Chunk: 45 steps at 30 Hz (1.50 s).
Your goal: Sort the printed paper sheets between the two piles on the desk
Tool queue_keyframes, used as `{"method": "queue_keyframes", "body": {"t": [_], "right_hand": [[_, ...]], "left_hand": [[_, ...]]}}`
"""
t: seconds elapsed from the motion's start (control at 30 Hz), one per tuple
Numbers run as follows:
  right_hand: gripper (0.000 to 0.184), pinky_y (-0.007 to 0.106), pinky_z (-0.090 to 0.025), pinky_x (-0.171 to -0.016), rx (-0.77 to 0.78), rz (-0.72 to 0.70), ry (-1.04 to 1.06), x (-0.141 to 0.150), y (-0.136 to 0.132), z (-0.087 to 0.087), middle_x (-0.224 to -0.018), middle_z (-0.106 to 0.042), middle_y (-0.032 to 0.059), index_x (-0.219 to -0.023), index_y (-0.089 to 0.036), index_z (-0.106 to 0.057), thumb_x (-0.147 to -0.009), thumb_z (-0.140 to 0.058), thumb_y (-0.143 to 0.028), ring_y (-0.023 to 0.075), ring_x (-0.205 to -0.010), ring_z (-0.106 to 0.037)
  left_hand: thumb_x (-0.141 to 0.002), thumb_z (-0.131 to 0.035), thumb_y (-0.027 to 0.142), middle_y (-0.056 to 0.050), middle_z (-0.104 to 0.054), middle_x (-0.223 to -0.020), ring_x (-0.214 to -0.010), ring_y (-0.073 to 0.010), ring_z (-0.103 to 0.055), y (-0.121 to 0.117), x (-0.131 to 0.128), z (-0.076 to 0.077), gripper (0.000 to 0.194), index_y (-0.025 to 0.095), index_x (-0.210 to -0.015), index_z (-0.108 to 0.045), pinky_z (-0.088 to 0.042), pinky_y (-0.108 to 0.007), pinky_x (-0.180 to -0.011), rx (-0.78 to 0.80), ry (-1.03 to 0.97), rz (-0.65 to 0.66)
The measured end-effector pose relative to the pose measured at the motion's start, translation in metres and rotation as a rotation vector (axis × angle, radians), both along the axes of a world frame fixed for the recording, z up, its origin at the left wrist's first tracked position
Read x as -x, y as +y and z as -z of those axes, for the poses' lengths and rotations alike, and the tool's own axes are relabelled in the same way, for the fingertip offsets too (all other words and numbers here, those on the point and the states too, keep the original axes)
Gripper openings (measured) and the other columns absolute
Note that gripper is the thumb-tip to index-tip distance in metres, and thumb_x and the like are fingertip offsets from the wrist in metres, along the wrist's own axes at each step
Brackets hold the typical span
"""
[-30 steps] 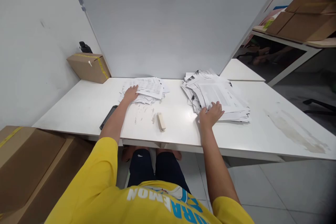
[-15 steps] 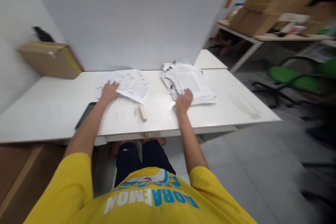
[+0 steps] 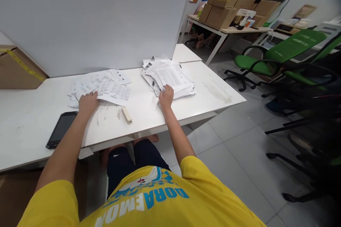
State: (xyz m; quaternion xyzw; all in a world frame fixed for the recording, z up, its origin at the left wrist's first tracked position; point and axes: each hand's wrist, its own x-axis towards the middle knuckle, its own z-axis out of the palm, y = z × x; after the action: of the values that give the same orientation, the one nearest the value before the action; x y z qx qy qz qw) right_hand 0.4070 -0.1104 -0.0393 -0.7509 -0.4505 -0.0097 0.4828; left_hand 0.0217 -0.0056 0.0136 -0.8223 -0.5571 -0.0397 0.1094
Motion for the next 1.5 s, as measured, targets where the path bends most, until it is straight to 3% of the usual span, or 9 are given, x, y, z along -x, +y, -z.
{"method": "queue_keyframes", "body": {"t": [0.17,0.37,0.6,0.73,0.9,1.07,1.13,1.3,1.5], "right_hand": [[0.035,0.039,-0.037,-0.115,-0.001,-0.074,0.027,0.038,0.001,-0.007,-0.130,-0.066,0.0190,-0.119,-0.009,-0.062,-0.093,-0.039,-0.013,0.0237,-0.127,-0.056],[0.047,0.036,-0.051,-0.098,0.251,-0.662,0.133,0.095,0.015,-0.016,-0.117,-0.075,0.0072,-0.141,-0.022,-0.054,-0.103,-0.044,-0.048,0.0223,-0.102,-0.070],[0.075,0.041,-0.047,-0.111,0.323,-0.894,0.159,0.120,0.064,-0.034,-0.142,-0.065,0.0090,-0.153,-0.027,-0.046,-0.094,-0.050,-0.073,0.0290,-0.129,-0.062],[0.073,0.044,-0.035,-0.122,0.360,-0.897,-0.039,0.123,0.086,-0.025,-0.159,-0.048,0.0150,-0.153,-0.016,-0.047,-0.098,-0.049,-0.063,0.0318,-0.146,-0.047],[0.069,0.045,-0.022,-0.129,0.418,-0.787,-0.202,0.114,0.097,-0.005,-0.168,-0.032,0.0165,-0.156,-0.011,-0.042,-0.099,-0.051,-0.048,0.0294,-0.157,-0.030],[0.069,0.044,-0.020,-0.129,0.432,-0.821,-0.276,0.106,0.102,0.001,-0.167,-0.033,0.0168,-0.157,-0.010,-0.040,-0.097,-0.053,-0.043,0.0284,-0.157,-0.030],[0.068,0.045,-0.021,-0.129,0.417,-0.818,-0.279,0.104,0.102,0.002,-0.166,-0.035,0.0168,-0.156,-0.011,-0.041,-0.097,-0.054,-0.040,0.0278,-0.157,-0.031],[0.066,0.050,-0.016,-0.130,0.407,-0.797,-0.251,0.101,0.096,0.006,-0.167,-0.035,0.0153,-0.157,-0.015,-0.042,-0.097,-0.054,-0.038,0.0281,-0.157,-0.029],[0.079,0.054,-0.018,-0.129,0.358,-1.013,-0.363,0.104,0.088,0.008,-0.168,-0.031,0.0141,-0.155,-0.016,-0.046,-0.087,-0.069,-0.049,0.0325,-0.160,-0.022]], "left_hand": [[-0.096,-0.038,0.023,-0.022,-0.068,-0.124,-0.116,-0.0359,-0.062,-0.016,-0.020,0.001,0.045,0.006,-0.134,-0.056,-0.045,-0.043,-0.094,-0.078,-0.121,-0.026],[-0.091,-0.045,0.019,-0.023,-0.072,-0.111,-0.106,-0.0374,-0.067,-0.030,-0.056,0.018,0.041,0.007,-0.123,-0.067,-0.047,-0.043,-0.085,-0.107,-0.272,-0.099],[-0.089,-0.049,0.019,-0.024,-0.075,-0.107,-0.101,-0.0409,-0.070,-0.024,-0.046,0.032,0.044,0.007,-0.125,-0.070,-0.050,-0.046,-0.081,-0.102,-0.301,-0.160],[-0.088,-0.048,0.018,-0.025,-0.072,-0.121,-0.114,-0.0404,-0.067,-0.023,-0.044,0.033,0.048,0.005,-0.132,-0.065,-0.050,-0.049,-0.094,-0.107,-0.306,-0.076],[-0.097,-0.044,0.029,-0.021,-0.051,-0.156,-0.145,-0.0380,-0.046,-0.027,-0.046,0.035,0.061,0.008,-0.154,-0.044,-0.039,-0.052,-0.115,-0.166,-0.362,0.049],[-0.098,-0.041,0.024,-0.021,-0.040,-0.163,-0.152,-0.0404,-0.035,-0.029,-0.044,0.037,0.062,0.008,-0.158,-0.039,-0.034,-0.054,-0.119,-0.187,-0.325,0.040],[-0.096,-0.042,0.020,-0.022,-0.040,-0.163,-0.150,-0.0411,-0.038,-0.029,-0.042,0.038,0.064,0.008,-0.159,-0.038,-0.036,-0.055,-0.118,-0.186,-0.317,0.008],[-0.091,-0.042,0.009,-0.026,-0.063,-0.138,-0.134,-0.0378,-0.057,-0.031,-0.037,0.039,0.065,0.002,-0.155,-0.041,-0.047,-0.050,-0.109,-0.075,-0.287,-0.015],[-0.089,-0.040,0.002,-0.022,-0.073,-0.119,-0.118,-0.0321,-0.067,-0.028,-0.025,0.050,0.063,0.004,-0.151,-0.048,-0.051,-0.045,-0.104,-0.065,-0.324,0.001]]}}
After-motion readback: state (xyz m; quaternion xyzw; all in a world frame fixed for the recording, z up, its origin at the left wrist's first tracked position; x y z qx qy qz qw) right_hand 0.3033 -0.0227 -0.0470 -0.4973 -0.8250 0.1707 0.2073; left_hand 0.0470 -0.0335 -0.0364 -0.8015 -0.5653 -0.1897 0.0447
